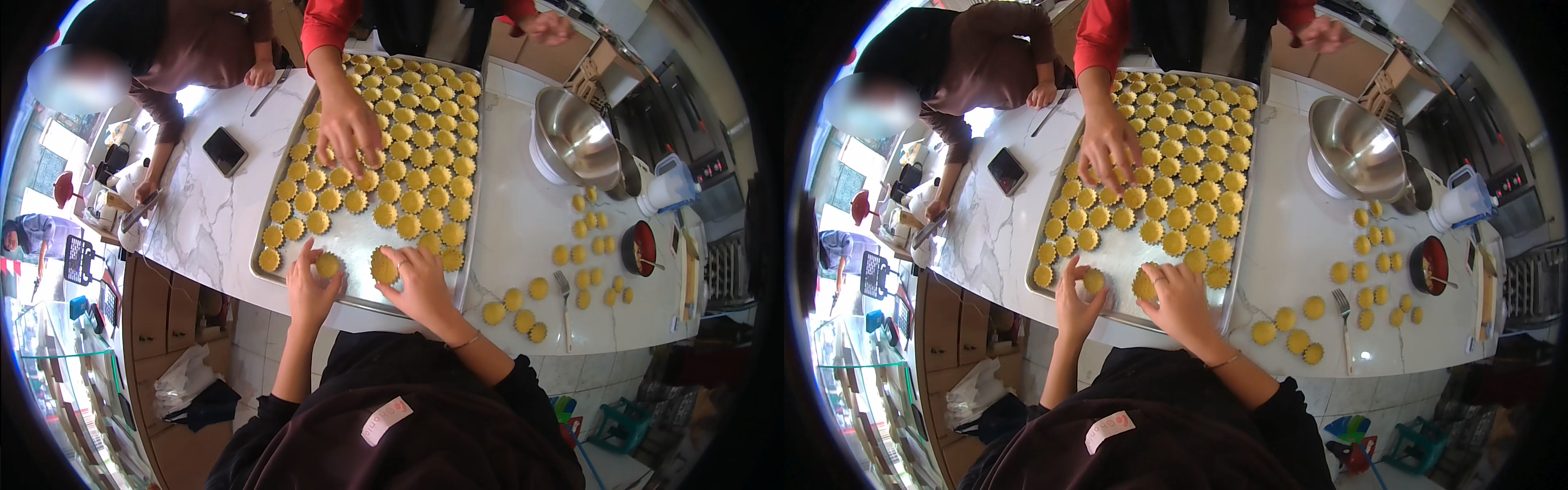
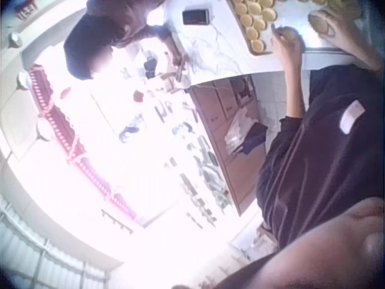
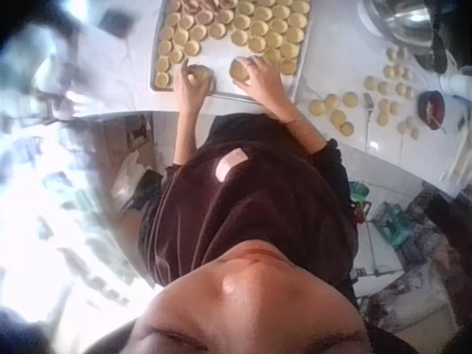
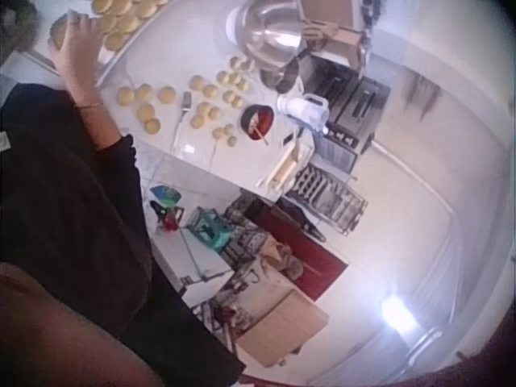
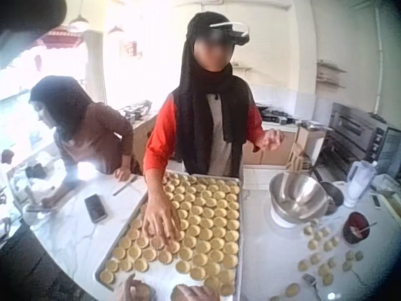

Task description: The person places yellow pastry molds onto a metal tray by hand, arranging them into rows alongside other workers at a large counter.

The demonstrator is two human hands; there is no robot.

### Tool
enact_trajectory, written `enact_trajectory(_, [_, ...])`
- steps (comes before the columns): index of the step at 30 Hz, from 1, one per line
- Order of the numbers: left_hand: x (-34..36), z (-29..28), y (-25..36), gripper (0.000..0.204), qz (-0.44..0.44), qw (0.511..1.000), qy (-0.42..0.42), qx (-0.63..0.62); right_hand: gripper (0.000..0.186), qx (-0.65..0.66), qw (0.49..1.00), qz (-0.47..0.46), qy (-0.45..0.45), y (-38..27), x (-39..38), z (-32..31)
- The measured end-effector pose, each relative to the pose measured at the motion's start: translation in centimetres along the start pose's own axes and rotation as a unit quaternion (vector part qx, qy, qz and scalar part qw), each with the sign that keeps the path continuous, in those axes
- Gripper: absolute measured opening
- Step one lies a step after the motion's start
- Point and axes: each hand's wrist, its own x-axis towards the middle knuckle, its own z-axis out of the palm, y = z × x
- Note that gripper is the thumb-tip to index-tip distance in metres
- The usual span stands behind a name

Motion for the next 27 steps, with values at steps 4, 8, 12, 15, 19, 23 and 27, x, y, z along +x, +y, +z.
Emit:
enact_trajectory(4, [3.4,1.0,1.3,0.075,0.061,0.997,0.002,0.046,0.056,-0.006,1.000,-0.007,0.024,0.7,3.1,1.4])
enact_trajectory(8, [5.7,2.1,0.5,0.079,0.103,0.992,-0.036,0.067,0.056,-0.026,0.999,-0.015,0.025,1.2,4.3,2.9])
enact_trajectory(12, [7.1,2.3,-0.3,0.082,0.128,0.985,-0.057,0.101,0.056,-0.060,0.998,-0.013,0.008,1.7,4.5,4.3])
enact_trajectory(15, [7.4,2.3,-0.6,0.084,0.137,0.981,-0.071,0.113,0.056,-0.057,0.998,-0.014,-0.001,1.6,4.7,4.8])
enact_trajectory(19, [6.9,2.2,-0.9,0.082,0.140,0.984,-0.056,0.097,0.055,-0.062,0.998,-0.026,-0.001,1.6,5.1,4.9])
enact_trajectory(23, [6.8,2.1,-1.3,0.079,0.140,0.987,-0.022,0.081,0.057,-0.062,0.997,-0.042,0.015,1.7,5.9,5.0])
enact_trajectory(27, [6.8,2.2,-1.7,0.076,0.127,0.989,0.035,0.062,0.063,-0.049,0.997,-0.045,0.041,2.0,6.3,4.6])
